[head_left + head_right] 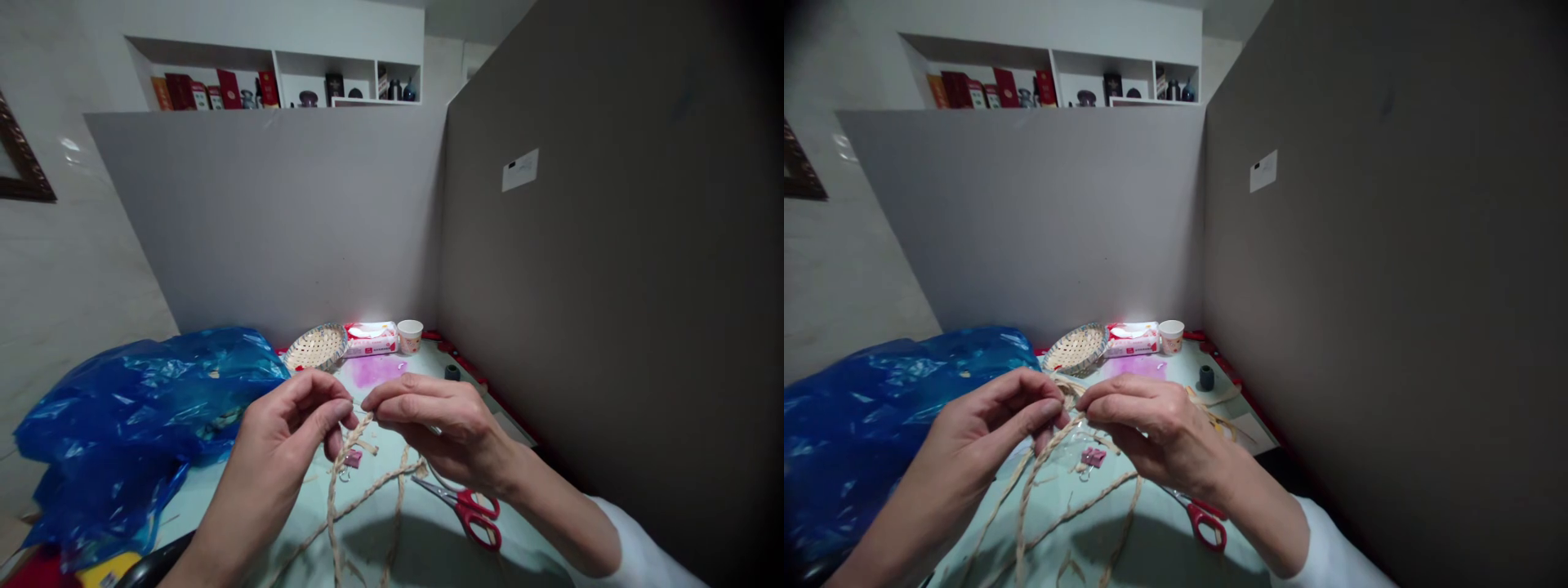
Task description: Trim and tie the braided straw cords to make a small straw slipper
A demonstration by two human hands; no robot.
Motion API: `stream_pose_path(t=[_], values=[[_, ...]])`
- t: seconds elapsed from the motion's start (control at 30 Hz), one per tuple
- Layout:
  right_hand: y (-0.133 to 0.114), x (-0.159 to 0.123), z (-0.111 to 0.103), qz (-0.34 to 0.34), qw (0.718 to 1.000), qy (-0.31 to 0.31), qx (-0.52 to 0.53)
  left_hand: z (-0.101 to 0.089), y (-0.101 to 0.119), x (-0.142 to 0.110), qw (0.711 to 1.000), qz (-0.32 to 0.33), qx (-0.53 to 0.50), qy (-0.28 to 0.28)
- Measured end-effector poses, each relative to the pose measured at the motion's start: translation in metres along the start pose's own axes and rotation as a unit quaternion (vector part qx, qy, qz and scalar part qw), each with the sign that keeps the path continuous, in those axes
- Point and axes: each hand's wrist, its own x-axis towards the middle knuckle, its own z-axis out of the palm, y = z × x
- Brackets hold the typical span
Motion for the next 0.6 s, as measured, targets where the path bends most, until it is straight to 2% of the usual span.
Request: stream_pose_path(t=[0.1,0.2,0.3,0.43,0.53,0.6], values=[[0.0,0.0,-0.001,-0.002,1.0,0.002,0.0,-0.005,-0.001,0.0,1.0,-0.011,-0.004,-0.019],[-0.001,0.001,-0.002,0.004,1.0,-0.014,-0.009,-0.011,0.002,-0.002,0.997,-0.004,0.057,-0.057],[-0.003,0.001,-0.003,0.014,0.999,-0.031,-0.019,-0.015,0.007,-0.003,0.984,0.045,0.148,-0.083],[-0.007,0.003,-0.002,0.017,0.998,-0.057,-0.019,-0.017,0.011,-0.005,0.966,0.104,0.221,-0.082],[-0.009,0.004,-0.002,0.016,0.997,-0.066,-0.022,-0.014,0.01,-0.007,0.973,0.069,0.196,-0.1],[-0.01,0.004,-0.001,0.017,0.998,-0.061,-0.024,-0.011,0.008,-0.007,0.986,0.033,0.128,-0.105]])
